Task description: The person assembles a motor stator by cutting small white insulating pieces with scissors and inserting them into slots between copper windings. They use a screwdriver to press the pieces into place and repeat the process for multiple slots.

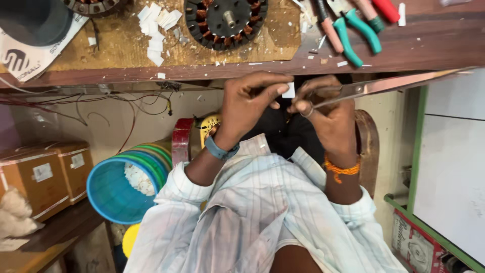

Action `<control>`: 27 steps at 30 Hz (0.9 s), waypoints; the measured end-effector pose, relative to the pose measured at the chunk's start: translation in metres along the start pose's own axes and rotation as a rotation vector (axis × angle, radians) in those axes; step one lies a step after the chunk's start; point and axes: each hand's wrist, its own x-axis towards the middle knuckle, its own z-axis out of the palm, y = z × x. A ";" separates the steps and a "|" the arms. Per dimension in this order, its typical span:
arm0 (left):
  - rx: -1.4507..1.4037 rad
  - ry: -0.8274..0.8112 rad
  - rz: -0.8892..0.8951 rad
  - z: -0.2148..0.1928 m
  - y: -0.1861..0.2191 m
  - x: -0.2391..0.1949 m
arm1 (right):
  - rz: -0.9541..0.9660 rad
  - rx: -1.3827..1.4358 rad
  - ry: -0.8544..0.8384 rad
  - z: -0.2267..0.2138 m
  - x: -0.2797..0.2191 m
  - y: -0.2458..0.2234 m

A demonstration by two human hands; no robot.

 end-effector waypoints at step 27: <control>0.057 0.181 0.089 -0.038 0.010 -0.005 | 0.580 -0.088 -0.704 0.000 -0.003 0.009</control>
